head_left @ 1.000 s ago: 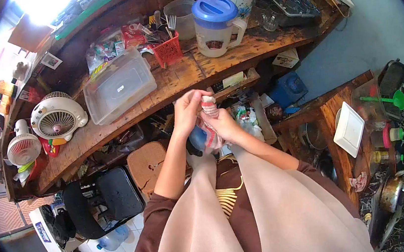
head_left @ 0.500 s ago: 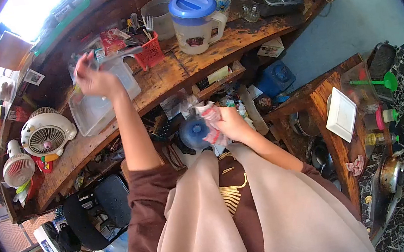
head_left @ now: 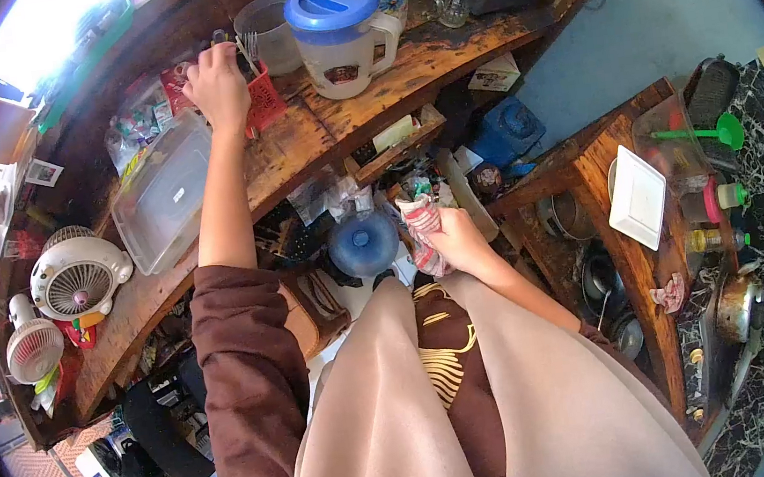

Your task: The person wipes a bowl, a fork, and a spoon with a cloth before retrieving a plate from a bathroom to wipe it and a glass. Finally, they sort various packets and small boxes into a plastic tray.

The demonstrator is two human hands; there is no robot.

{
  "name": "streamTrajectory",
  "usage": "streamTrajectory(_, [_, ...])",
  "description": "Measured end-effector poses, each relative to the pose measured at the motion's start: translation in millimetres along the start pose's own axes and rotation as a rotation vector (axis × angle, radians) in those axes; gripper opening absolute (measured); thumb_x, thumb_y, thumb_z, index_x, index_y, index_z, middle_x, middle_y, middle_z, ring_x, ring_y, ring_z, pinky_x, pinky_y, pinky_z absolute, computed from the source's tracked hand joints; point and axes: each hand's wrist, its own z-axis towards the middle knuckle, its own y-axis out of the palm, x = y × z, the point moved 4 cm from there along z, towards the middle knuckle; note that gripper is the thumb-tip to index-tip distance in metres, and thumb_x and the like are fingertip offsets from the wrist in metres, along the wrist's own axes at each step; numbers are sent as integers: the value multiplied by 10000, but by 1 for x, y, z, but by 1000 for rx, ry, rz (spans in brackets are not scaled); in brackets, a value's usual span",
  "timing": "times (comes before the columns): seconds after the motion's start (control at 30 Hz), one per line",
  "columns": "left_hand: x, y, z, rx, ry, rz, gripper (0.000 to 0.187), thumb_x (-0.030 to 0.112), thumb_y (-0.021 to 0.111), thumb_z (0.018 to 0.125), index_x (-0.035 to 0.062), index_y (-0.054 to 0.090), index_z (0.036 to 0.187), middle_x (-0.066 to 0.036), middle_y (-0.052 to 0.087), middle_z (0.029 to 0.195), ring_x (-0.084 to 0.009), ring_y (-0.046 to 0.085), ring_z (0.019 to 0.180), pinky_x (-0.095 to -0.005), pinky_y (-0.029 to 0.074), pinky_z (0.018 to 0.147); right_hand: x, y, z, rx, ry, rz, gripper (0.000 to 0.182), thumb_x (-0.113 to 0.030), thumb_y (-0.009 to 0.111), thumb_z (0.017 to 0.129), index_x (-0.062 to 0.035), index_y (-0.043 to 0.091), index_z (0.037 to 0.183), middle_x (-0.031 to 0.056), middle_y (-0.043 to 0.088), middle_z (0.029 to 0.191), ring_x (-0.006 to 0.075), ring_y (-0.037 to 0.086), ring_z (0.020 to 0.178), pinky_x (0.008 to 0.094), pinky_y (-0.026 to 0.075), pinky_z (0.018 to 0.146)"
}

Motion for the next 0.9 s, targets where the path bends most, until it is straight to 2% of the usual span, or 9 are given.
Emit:
streamTrajectory(0.2, [16,-7,-31,-123,-153,-19,466,258,587,716,137,472,1151,-120,389,1181,-331,383,1038,-476,307,840,-2,-3,-3,-29,-10,18,219,-206,533,828,-5,561,907,87,615,677,189,621,633,307,477,585])
streamTrajectory(0.27, [42,-34,-63,-95,-218,-232,470,243,597,724,131,460,1159,-131,376,1200,-321,351,1096,-442,247,937,2,4,-4,-184,128,620,336,-298,431,880,12,560,901,65,611,737,142,584,690,276,458,656])
streamTrajectory(0.3, [56,-45,-82,-143,-236,-381,454,238,591,728,101,463,1142,-131,383,1191,-311,337,1118,-427,220,960,0,5,1,45,-91,463,318,-288,377,887,-15,539,899,34,572,682,108,550,596,230,442,547])
streamTrajectory(0.37, [77,-55,-134,-345,-266,-669,378,184,564,760,53,463,1100,-129,438,1115,-287,405,1030,-391,299,911,-2,4,-1,-214,42,609,234,-226,400,869,-32,524,911,21,540,657,89,513,546,219,420,498])
streamTrajectory(0.4, [90,-51,-169,-514,-647,-1147,324,239,532,810,28,488,1052,-95,498,1034,-222,456,972,-331,330,891,-2,10,-6,-469,179,742,160,-164,423,850,-50,508,922,8,508,632,70,476,497,208,398,449])
streamTrajectory(0.5, [120,-78,-248,-1014,-977,-1611,430,413,352,894,64,506,1091,-47,521,1086,-141,465,998,-284,347,879,2,24,-11,-529,298,819,148,-103,458,804,-60,509,937,-30,477,636,41,411,478,188,353,434])
streamTrajectory(0.7, [79,-132,-313,-718,-1252,-1113,121,211,484,881,92,480,862,44,491,742,-46,456,679,-197,388,631,43,76,-19,-451,326,652,182,-207,564,821,-39,557,890,2,558,762,67,518,620,207,420,542])
streamTrajectory(0.77, [60,-158,-320,-414,-1429,-1109,161,222,462,894,82,459,815,38,467,734,-49,431,678,-205,373,641,65,93,-13,-364,-96,185,167,-139,603,780,9,561,843,57,540,774,128,549,677,253,433,581])
streamTrajectory(0.9, [30,-226,-344,-123,-1259,-683,134,181,490,882,66,451,827,26,464,745,-53,409,718,-195,347,675,59,140,-6,-805,60,282,174,-24,530,747,16,562,913,87,594,761,148,568,670,268,444,609])
